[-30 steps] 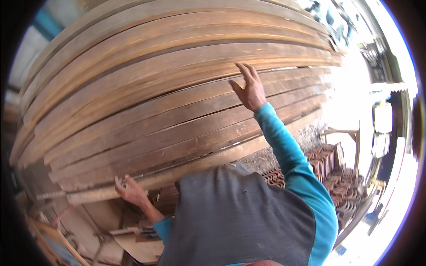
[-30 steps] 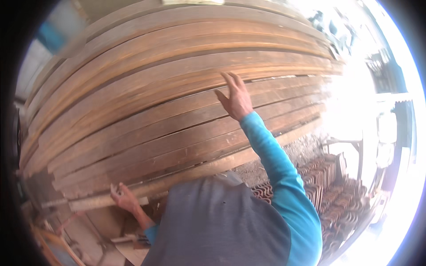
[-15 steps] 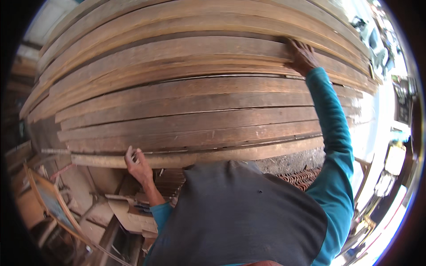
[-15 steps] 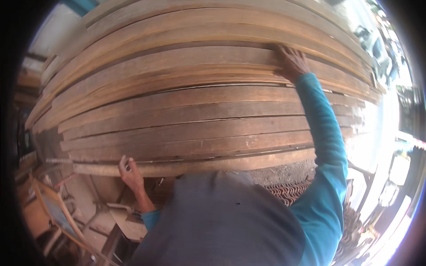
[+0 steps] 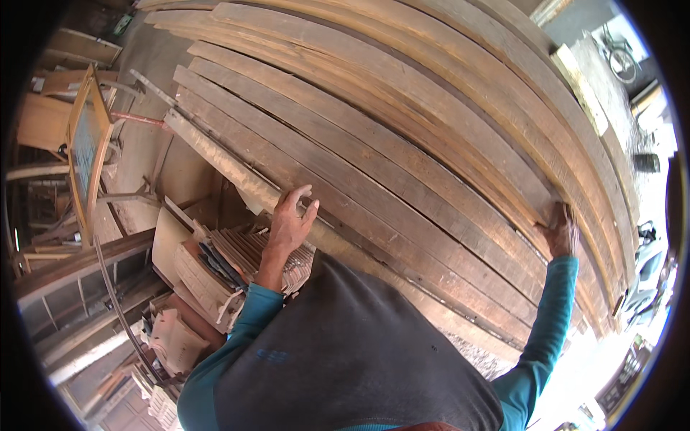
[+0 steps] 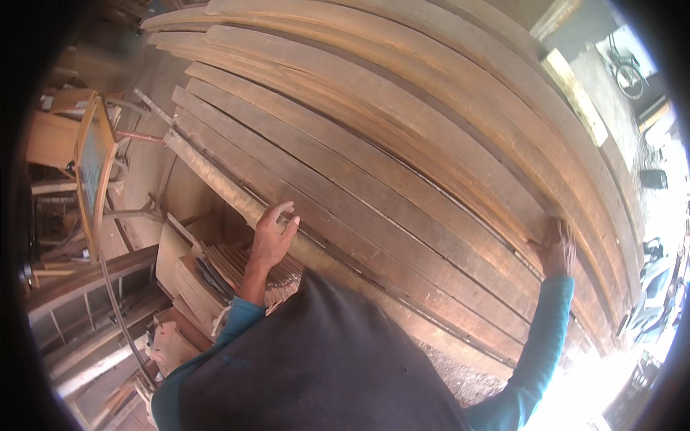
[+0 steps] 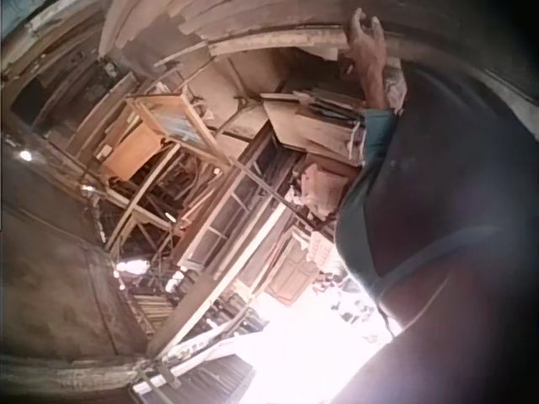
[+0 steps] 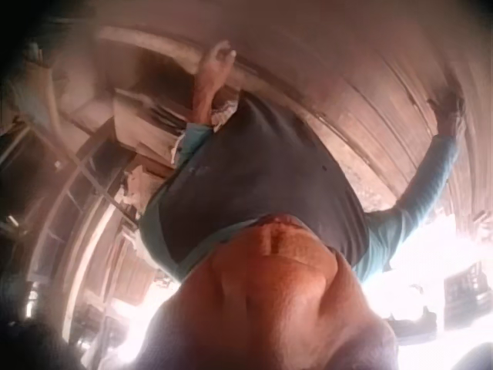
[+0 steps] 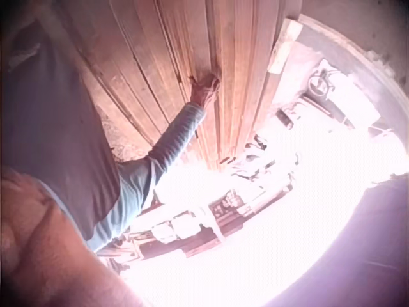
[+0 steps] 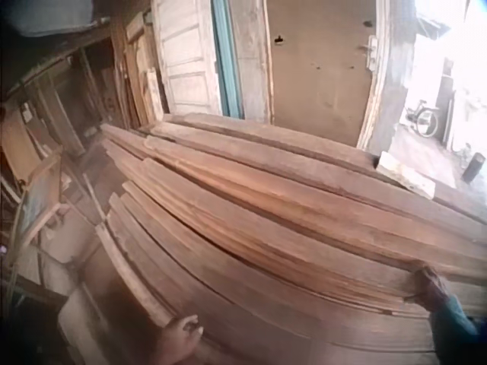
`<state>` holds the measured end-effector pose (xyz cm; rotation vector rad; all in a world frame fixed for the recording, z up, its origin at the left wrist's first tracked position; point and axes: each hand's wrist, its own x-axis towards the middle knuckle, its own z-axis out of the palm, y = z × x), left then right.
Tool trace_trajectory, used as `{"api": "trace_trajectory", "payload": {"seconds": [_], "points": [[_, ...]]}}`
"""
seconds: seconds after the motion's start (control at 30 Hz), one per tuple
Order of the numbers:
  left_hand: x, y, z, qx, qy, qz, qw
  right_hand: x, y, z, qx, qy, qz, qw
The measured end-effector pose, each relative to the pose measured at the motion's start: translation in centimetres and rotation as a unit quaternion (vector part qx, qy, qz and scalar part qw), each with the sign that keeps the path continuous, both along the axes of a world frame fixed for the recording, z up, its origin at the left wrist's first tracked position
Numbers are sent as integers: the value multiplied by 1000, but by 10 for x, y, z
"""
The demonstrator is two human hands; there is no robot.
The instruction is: The person organizes long wooden planks by hand, shifting them within a large stack and periodically using a set of pliers and a hammer to remove small debris or nails from the wood.
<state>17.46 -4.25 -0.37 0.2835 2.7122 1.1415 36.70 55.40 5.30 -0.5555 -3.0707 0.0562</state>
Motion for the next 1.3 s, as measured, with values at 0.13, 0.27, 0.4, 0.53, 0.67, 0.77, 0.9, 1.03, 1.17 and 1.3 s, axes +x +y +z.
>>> {"api": "trace_trajectory", "payload": {"seconds": [0.13,0.27,0.4,0.53,0.67,0.77,0.9,1.03,1.17,1.3], "points": [[-10,9,9,-4,16,-28,999,34,-34,8,56,24,-36,998],[-24,53,1,319,-215,34,922,70,-73,9,-25,99,-39,994],[-33,144,5,451,-343,6,824,88,-109,5,-77,73,-49,993],[-41,205,9,472,-349,110,802,94,-127,-4,-91,45,-17,995],[-29,208,34,430,-288,143,844,103,-131,0,-157,-5,-27,987],[-13,196,28,458,-270,136,836,118,-135,-4,-162,-23,-6,987],[-8,167,4,451,-277,133,838,113,-147,-14,-135,-8,4,991],[-22,151,-1,427,-286,171,840,91,-157,-24,-129,19,1,991],[-47,155,-31,431,-296,183,832,79,-166,-9,-90,54,22,994],[-67,150,-22,403,-340,83,846,61,-159,-3,-69,58,-9,996]]}}
